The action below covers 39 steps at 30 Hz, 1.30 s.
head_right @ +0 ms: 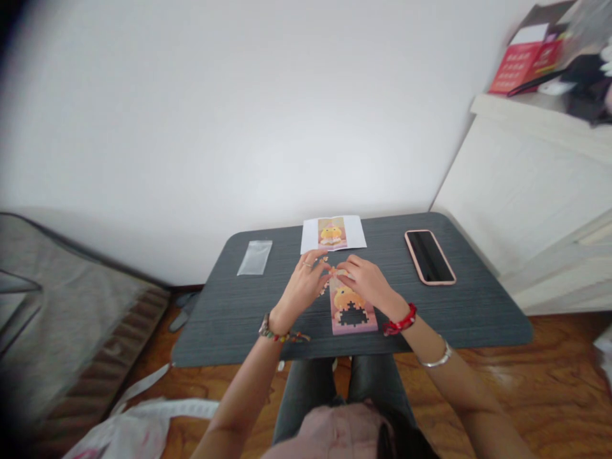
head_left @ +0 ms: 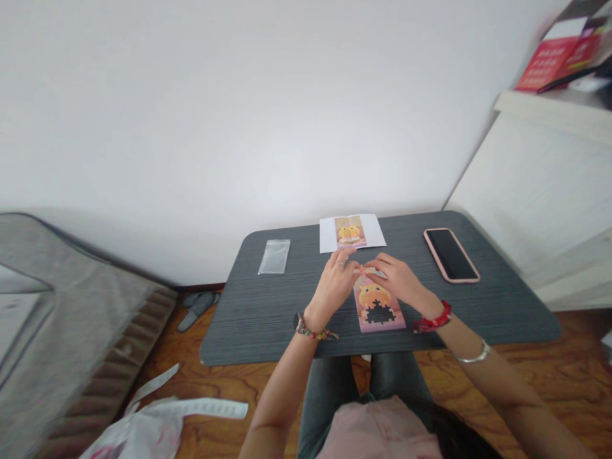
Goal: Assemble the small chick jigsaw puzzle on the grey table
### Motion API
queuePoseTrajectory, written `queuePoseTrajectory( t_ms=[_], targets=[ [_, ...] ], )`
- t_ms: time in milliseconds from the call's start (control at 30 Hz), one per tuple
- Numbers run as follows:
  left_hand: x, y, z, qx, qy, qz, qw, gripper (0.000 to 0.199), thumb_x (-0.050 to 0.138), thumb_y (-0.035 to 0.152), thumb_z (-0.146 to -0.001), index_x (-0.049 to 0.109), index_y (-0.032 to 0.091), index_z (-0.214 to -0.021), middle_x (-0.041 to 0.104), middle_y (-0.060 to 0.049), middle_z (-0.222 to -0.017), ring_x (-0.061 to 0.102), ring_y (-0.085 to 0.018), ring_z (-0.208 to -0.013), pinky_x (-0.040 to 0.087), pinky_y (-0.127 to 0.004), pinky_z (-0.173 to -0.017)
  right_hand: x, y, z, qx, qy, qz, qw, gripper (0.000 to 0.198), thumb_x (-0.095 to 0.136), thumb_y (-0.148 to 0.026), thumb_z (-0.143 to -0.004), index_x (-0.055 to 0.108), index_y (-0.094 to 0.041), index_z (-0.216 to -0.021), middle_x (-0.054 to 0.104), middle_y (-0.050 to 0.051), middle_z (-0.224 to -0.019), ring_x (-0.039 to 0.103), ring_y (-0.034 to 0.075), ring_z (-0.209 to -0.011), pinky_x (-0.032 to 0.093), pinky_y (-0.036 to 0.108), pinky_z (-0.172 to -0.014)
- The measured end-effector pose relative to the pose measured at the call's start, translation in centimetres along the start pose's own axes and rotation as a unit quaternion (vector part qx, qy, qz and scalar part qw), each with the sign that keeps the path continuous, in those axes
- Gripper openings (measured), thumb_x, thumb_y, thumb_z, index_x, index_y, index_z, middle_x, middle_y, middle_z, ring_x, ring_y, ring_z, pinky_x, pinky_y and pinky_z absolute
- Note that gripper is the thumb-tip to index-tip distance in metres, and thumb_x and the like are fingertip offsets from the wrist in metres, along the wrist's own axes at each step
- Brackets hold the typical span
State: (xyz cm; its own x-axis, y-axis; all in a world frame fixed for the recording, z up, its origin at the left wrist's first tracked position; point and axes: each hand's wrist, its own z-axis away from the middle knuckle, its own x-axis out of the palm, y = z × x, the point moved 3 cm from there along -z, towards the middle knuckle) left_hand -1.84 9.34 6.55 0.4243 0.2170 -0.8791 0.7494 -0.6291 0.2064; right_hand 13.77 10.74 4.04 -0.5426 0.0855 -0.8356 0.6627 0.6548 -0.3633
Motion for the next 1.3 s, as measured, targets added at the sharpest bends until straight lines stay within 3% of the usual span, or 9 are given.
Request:
queuePoseTrajectory(
  t_ms=[700, 1033, 1300],
  targets=[
    [1.2, 0.3, -0.4, -0.028, 0.006, 0.007, 1.0, 0.01, 0.05, 0.023, -0.085, 0.057, 0.019, -0.091, 0.042, -0.01, -0.125, 0.042, -0.025, -0.117, 0.04, -0.047, -0.097, -0.5, 1.4, 0.4, 0.0, -0.015, 0.03, 0.999, 0.027, 0.043, -0.035, -0.089, 0.065, -0.02, -0.093, 0.057, 0.004, -0.078, 0.056, 0.015, -0.072, 0.045, 0.026, -0.067],
    [4.4, 2.3, 3.0, -0.037, -0.037, 0.046, 0.998, 0.008, 0.054, 0.024, -0.082, 0.059, 0.018, -0.083, 0.049, -0.011, -0.118, 0.043, -0.024, -0.115, 0.042, -0.043, -0.094, 1.7, 0.9, 5.3, 0.018, -0.059, -0.026, 0.998, 0.022, 0.048, -0.03, -0.087, 0.065, -0.018, -0.093, 0.063, 0.008, -0.085, 0.06, 0.019, -0.079, 0.048, 0.03, -0.07],
    [6.6, 3.2, 4.5, -0.068, -0.047, 0.061, 0.995, 0.011, 0.056, 0.023, -0.081, 0.058, 0.017, -0.089, 0.05, -0.011, -0.116, 0.045, -0.025, -0.112, 0.04, -0.046, -0.095, 3.4, 1.3, 7.7, 0.062, -0.043, -0.078, 0.994, 0.017, 0.053, -0.026, -0.084, 0.066, -0.022, -0.094, 0.065, 0.007, -0.104, 0.062, 0.019, -0.09, 0.05, 0.033, -0.078]
  ],
)
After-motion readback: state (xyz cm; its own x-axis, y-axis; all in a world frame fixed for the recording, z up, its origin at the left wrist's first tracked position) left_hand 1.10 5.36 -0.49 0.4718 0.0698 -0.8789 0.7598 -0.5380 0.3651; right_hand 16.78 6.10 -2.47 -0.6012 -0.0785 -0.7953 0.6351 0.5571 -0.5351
